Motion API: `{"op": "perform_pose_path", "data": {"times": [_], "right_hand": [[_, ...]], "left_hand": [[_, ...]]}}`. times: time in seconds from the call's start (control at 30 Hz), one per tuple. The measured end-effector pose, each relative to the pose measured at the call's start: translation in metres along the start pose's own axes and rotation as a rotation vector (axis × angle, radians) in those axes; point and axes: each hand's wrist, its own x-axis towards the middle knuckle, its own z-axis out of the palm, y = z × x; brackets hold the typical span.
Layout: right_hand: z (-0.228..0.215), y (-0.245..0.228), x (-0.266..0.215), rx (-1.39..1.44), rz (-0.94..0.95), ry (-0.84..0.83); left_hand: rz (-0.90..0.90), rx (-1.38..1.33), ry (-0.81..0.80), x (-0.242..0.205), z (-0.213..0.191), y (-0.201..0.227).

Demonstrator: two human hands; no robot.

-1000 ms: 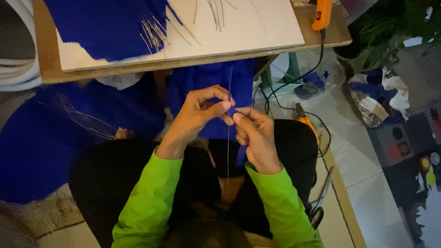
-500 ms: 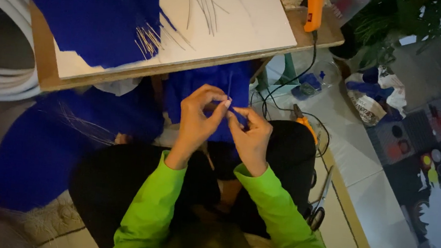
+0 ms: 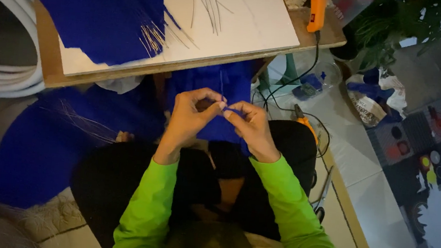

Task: Assembling small craft components by gluing thin wires to blue fabric pieces using a hot glue gun.

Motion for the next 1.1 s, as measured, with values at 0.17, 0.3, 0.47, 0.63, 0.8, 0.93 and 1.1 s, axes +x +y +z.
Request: {"op": "perform_pose_path", "data": {"times": [0.17, 0.3, 0.47, 0.63, 0.8, 0.93, 1.1], "right_hand": [[-0.002, -0.005, 0.000, -0.129, -0.069, 0.000], [-0.018, -0.032, 0.010, -0.643, -0.553, 0.057], [-0.085, -0.061, 0.072, -0.827, -0.806, 0.451], [-0.146, -0.038, 0.197, -0.710, -0.657, 0.488], [-0.153, -0.033, 0.238, -0.854, -0.654, 0.494], [-0.112, -0.078, 0.150, -0.105, -0.321, 0.192], [-0.092, -0.092, 0.060, 0.066, -0.157, -0.071]], "left_hand": [[0.076, 0.221, 0.026, -0.005, -0.002, 0.015], [0.050, 0.242, 0.073, -0.006, -0.002, 0.031], [0.002, 0.157, 0.166, -0.004, -0.003, 0.034], [0.042, 0.169, 0.216, 0.000, -0.003, 0.024], [0.002, 0.080, 0.233, 0.003, -0.004, 0.022], [0.028, 0.014, 0.226, 0.004, -0.008, 0.020], [-0.084, 0.042, 0.338, 0.004, -0.007, 0.021]]}}
